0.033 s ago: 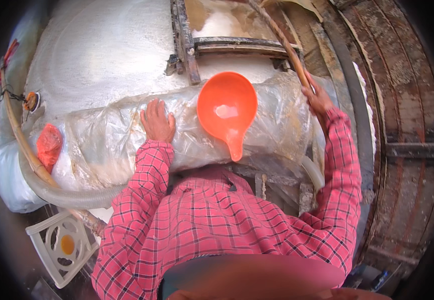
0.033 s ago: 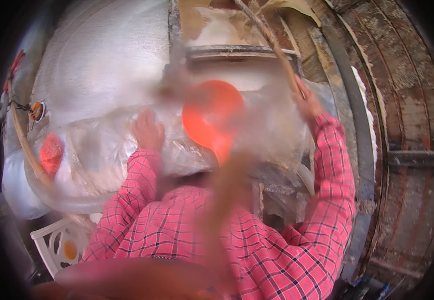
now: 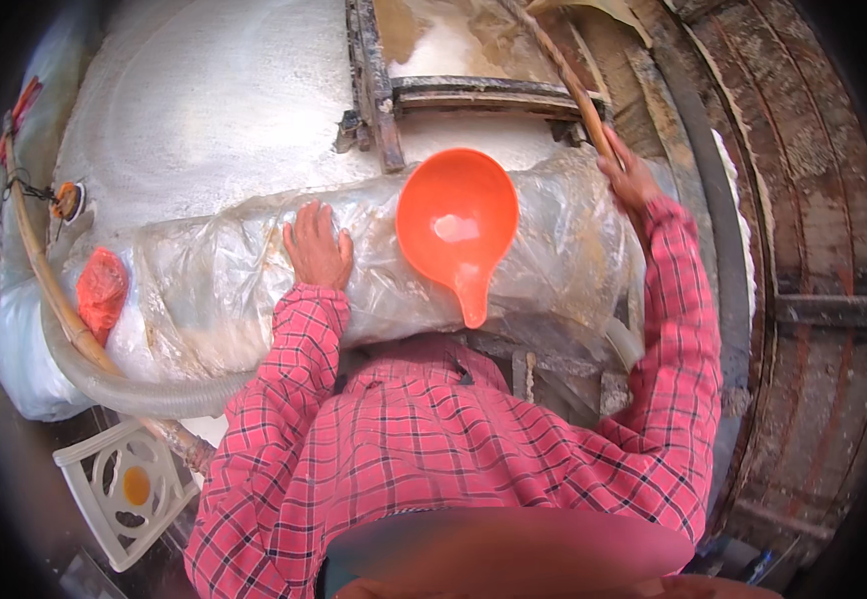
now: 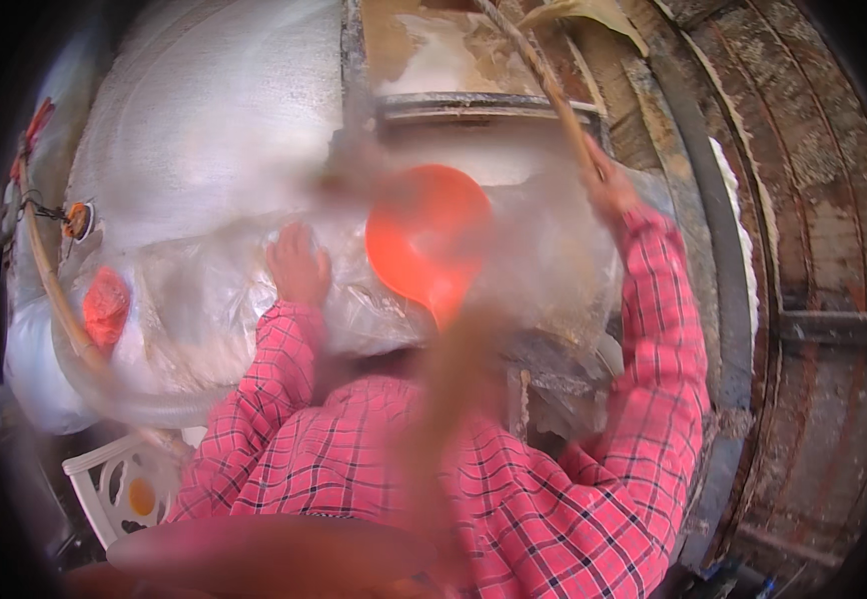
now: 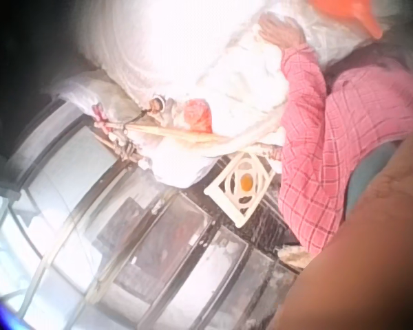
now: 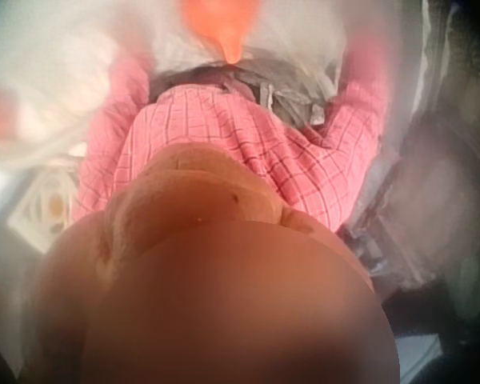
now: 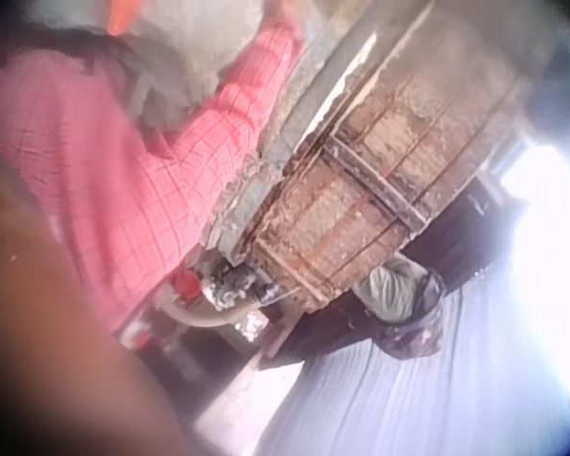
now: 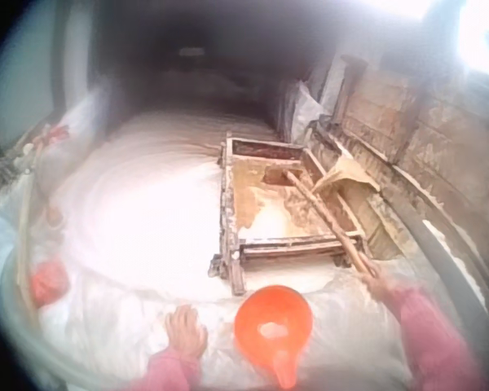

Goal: The person scoops white powder from a large container using an orange scoop and pours it into a plastic bag. They repeat this scooping and pouring action multiple times throughout the clip.

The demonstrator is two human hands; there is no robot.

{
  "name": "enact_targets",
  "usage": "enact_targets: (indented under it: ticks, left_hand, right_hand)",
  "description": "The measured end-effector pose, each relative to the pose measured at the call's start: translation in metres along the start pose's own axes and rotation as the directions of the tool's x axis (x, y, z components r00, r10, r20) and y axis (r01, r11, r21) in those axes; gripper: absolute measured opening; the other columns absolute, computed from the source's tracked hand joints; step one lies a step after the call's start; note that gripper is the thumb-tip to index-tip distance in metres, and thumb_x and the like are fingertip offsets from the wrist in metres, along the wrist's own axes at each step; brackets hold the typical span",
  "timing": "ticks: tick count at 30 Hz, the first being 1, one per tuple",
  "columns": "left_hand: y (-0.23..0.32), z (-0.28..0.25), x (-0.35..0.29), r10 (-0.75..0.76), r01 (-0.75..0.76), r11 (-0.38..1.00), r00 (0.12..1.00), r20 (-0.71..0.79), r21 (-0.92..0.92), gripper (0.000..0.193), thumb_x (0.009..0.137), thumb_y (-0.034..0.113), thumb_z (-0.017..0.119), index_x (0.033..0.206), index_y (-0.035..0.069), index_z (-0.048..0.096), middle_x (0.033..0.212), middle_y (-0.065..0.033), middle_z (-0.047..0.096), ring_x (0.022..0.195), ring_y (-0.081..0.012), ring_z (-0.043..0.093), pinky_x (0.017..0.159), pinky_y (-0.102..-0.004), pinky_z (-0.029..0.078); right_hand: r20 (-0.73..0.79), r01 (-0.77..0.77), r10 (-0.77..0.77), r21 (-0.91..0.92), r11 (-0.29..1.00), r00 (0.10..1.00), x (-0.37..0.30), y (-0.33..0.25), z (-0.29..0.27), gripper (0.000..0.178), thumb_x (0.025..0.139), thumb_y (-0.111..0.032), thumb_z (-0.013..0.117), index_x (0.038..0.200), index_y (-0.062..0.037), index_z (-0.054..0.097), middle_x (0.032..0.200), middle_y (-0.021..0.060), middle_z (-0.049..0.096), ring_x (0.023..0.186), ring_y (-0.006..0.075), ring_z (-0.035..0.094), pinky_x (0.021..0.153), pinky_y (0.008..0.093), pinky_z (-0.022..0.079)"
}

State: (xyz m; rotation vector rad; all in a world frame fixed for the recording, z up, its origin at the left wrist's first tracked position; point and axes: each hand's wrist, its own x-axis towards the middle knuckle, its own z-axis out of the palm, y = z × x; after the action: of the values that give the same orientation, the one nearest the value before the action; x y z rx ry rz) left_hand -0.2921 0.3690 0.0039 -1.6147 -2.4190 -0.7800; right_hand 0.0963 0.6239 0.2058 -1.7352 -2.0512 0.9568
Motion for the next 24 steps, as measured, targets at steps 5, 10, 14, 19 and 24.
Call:
enact_targets:
  ticks: [5, 10, 14, 19, 24]
  left_hand:
    - [0.013, -0.002, 0.01, 0.007, -0.006, 1.0, 1.0, 0.028, -0.013, 0.049, 0.081, 0.023, 0.063, 0.126, 0.005, 0.053, 0.138, -0.0138, 0.047, 0.133, -0.031, 0.038, 0.111, -0.054, 0.021]
    - [0.012, 0.005, 0.02, 0.032, -0.031, 0.999, 0.999, 0.013, -0.022, 0.05, 0.081, 0.023, 0.062, 0.126, 0.006, 0.052, 0.139, -0.0118, 0.046, 0.133, -0.0303, 0.038, 0.111, -0.054, 0.021]
    - [0.004, 0.001, 0.013, 0.022, -0.022, 1.0, 1.0, -0.018, -0.014, 0.049, 0.081, 0.023, 0.062, 0.126, 0.006, 0.052, 0.137, -0.0119, 0.047, 0.132, -0.0298, 0.038, 0.111, -0.0538, 0.022]
    - [0.002, -0.001, -0.008, 0.037, -0.037, 0.999, 0.997, -0.071, 0.002, 0.047, 0.082, 0.024, 0.062, 0.124, 0.006, 0.053, 0.136, -0.0117, 0.048, 0.132, -0.0294, 0.039, 0.111, -0.0533, 0.022]
    - [0.0, -0.001, -0.016, 0.025, -0.024, 1.0, 0.999, -0.035, 0.009, 0.048, 0.082, 0.025, 0.062, 0.126, 0.006, 0.054, 0.137, -0.0116, 0.048, 0.132, -0.0287, 0.039, 0.112, -0.0529, 0.021]
  right_hand:
    - [0.021, 0.089, -0.087, -0.102, 0.991, 0.996, 0.186, -0.047, 0.049, 0.067, 0.093, -0.022, 0.054, 0.152, -0.0292, 0.022, 0.053, 0.0057, 0.049, 0.037, 0.0154, 0.047, 0.034, 0.032, 0.041]
    - [0.115, 0.032, -0.035, 0.022, 0.999, 0.993, 0.212, -0.048, 0.086, 0.069, 0.093, -0.02, 0.053, 0.153, -0.0272, 0.018, 0.059, 0.0088, 0.052, 0.039, 0.0171, 0.049, 0.035, 0.0331, 0.042]
    - [0.13, 0.123, -0.111, -0.092, 0.988, 0.985, 0.118, -0.008, 0.079, 0.068, 0.094, -0.018, 0.051, 0.152, -0.0282, 0.018, 0.067, 0.0095, 0.051, 0.043, 0.0166, 0.048, 0.037, 0.0331, 0.043]
    - [0.206, -0.043, 0.064, -0.104, 0.994, 0.976, -0.025, 0.011, 0.034, 0.068, 0.095, -0.017, 0.048, 0.153, -0.0334, 0.016, 0.065, 0.0022, 0.041, 0.043, 0.0122, 0.042, 0.037, 0.031, 0.042]
    - [0.273, -0.154, 0.172, -0.086, 0.984, 0.947, -0.142, 0.0, 0.001, 0.069, 0.097, -0.017, 0.048, 0.153, -0.0352, 0.013, 0.064, 0.0007, 0.039, 0.043, 0.0108, 0.039, 0.036, 0.0283, 0.04]
